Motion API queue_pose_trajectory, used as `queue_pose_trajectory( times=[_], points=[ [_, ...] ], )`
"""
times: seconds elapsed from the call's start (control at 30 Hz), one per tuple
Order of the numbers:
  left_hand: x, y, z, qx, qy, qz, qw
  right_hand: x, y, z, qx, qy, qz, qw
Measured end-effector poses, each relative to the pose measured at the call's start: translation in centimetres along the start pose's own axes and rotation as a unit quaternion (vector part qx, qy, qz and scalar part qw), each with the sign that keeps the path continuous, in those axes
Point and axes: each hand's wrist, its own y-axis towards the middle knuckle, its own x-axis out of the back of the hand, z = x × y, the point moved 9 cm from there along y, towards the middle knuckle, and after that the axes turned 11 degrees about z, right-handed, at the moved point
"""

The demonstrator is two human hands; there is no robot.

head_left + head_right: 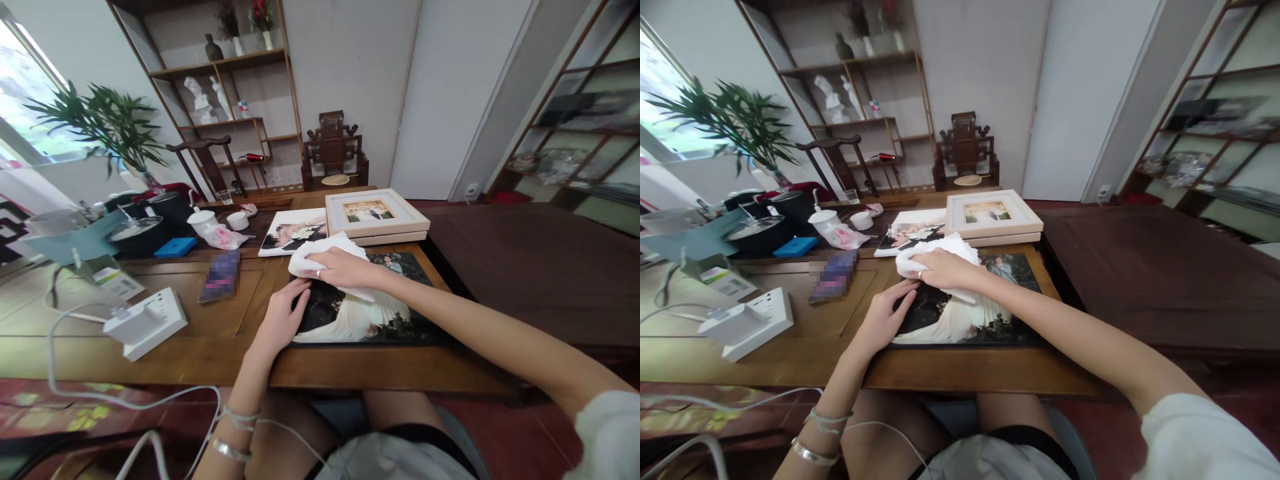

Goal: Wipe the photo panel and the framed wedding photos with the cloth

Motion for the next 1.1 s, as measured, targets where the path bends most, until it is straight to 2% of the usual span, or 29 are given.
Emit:
queue_pose_trajectory(
  times=[0.13,0.43,0.57,0.63,0.7,0.83,0.93,1.0,1.1],
  points=[
    [0.0,0.0,0.1,0.004,-0.006,-0.001,1.000,0.3,-2.5,-1.6,-0.030,0.003,-0.010,1.000],
    [0.0,-0.1,-0.1,-0.001,-0.011,-0.005,1.000,1.8,-12.8,-8.0,-0.139,-0.019,-0.018,0.990],
    [0.1,-0.1,-0.1,-0.004,-0.009,-0.008,1.000,1.9,-14.8,-9.6,-0.171,-0.031,-0.018,0.985],
    [0.1,-0.1,-0.1,-0.003,-0.008,-0.009,1.000,1.1,-15.1,-8.8,-0.180,-0.039,-0.015,0.983],
    [0.1,0.0,-0.1,-0.003,-0.007,-0.008,1.000,-0.2,-15.5,-6.8,-0.182,-0.050,-0.002,0.982],
    [0.0,0.0,-0.1,0.001,-0.004,-0.005,1.000,-3.1,-16.8,0.0,-0.135,-0.042,0.069,0.988],
    [0.1,0.0,-0.1,0.001,-0.003,-0.006,1.000,-3.8,-17.5,4.0,-0.090,-0.021,0.104,0.990],
    [0.1,0.0,-0.2,0.000,-0.005,-0.007,1.000,-3.5,-17.3,4.3,-0.092,-0.020,0.104,0.990],
    [0.1,-0.1,-0.2,-0.004,-0.010,-0.005,1.000,-2.5,-16.0,1.8,-0.107,-0.041,0.083,0.990]
  ],
)
